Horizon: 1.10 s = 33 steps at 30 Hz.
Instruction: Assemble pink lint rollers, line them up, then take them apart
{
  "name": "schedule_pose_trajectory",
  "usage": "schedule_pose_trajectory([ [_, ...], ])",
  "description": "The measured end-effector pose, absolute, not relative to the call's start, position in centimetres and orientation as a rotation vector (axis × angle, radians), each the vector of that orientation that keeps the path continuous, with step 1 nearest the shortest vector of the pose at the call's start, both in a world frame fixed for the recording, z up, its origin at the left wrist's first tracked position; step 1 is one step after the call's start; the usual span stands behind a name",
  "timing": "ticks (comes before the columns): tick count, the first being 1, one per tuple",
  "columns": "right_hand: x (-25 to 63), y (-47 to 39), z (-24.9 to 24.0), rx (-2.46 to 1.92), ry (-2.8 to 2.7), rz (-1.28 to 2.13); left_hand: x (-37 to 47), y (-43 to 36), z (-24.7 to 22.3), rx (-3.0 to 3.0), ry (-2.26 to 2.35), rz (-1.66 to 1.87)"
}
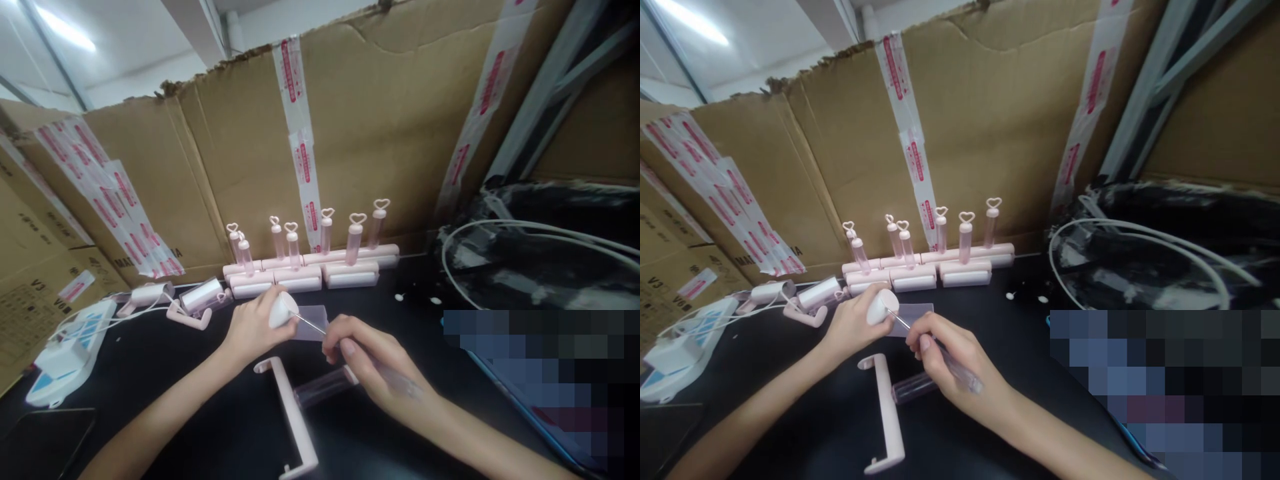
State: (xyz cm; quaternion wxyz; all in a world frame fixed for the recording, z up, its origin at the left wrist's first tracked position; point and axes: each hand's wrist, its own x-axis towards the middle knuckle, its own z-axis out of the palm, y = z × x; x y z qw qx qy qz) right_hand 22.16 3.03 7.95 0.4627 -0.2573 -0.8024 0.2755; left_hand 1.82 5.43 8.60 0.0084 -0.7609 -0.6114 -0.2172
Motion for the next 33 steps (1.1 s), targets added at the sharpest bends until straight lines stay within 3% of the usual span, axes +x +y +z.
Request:
schedule_pose_trajectory([
  [9,21.4,4.6,5.6,-0.670,-2.009,0.633,1.9,4.4,8.7,-2.410,-1.878,-0.297],
  [13,21.9,5.4,6.0,-0.803,-1.872,0.742,1.7,4.5,9.0,-2.330,-1.822,-0.262],
  [20,21.8,4.2,6.6,-0.595,-1.763,1.059,1.5,5.2,9.7,-2.261,-1.878,-0.267],
  [33,22.0,5.6,6.6,-0.902,-1.728,1.048,0.3,5.5,10.1,-2.265,-1.992,-0.237],
])
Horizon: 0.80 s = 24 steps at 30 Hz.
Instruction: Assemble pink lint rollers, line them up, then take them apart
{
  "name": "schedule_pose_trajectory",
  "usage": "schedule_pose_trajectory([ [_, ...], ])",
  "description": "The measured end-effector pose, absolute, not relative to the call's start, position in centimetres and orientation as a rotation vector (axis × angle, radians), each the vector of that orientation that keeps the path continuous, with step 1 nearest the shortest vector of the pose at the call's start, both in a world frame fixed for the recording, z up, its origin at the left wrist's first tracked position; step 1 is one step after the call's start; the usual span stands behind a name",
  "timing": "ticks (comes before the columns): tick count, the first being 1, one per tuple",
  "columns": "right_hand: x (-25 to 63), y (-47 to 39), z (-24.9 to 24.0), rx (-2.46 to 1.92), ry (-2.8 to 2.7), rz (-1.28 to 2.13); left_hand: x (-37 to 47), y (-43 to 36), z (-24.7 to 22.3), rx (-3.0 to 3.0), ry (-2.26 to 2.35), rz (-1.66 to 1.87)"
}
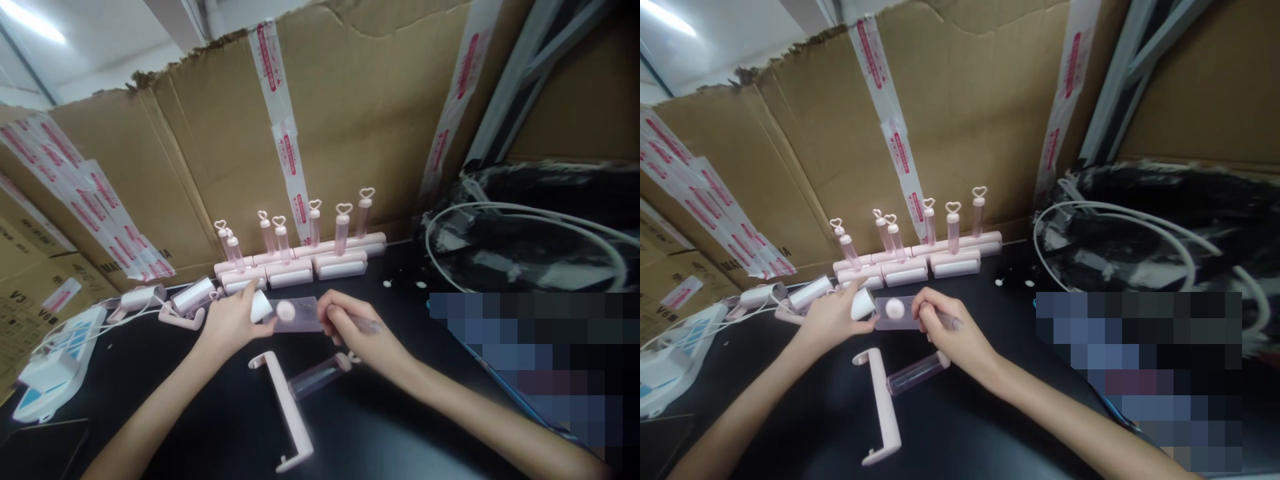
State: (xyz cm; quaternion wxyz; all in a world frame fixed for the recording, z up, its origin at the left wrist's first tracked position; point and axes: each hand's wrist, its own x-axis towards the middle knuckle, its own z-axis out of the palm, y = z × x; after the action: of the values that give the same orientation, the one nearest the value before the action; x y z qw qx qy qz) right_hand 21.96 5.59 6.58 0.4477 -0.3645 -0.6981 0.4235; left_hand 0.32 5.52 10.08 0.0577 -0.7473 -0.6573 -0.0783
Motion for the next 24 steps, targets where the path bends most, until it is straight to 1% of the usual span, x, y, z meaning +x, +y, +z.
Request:
schedule_pose_trajectory([
  [5,23.0,6.3,8.6,-0.662,-1.561,1.123,0.0,5.9,11.5,-2.464,-1.927,-0.670],
  [8,23.2,7.1,11.3,-0.615,-1.563,1.043,1.5,6.8,11.9,-2.678,-1.742,-0.910],
  [10,22.9,8.2,13.3,-0.696,-1.675,0.880,2.9,7.7,11.8,-2.798,-1.614,-1.156],
  [14,21.2,11.3,15.8,-0.852,-1.758,0.365,5.2,9.5,10.8,-2.868,-1.559,-1.729],
  [15,20.6,12.0,15.8,-0.846,-1.745,0.305,5.4,9.8,10.5,-2.856,-1.575,-1.853],
  [17,19.5,13.0,15.2,-0.794,-1.812,0.291,5.6,10.2,9.8,-2.844,-1.567,-2.065],
  [20,18.3,13.4,13.7,-0.729,-2.009,0.312,5.2,10.3,9.3,-2.878,-1.501,-2.224],
  [24,17.7,13.0,12.9,-0.725,-2.044,0.361,4.4,10.0,9.4,-2.960,-1.476,-2.191],
])
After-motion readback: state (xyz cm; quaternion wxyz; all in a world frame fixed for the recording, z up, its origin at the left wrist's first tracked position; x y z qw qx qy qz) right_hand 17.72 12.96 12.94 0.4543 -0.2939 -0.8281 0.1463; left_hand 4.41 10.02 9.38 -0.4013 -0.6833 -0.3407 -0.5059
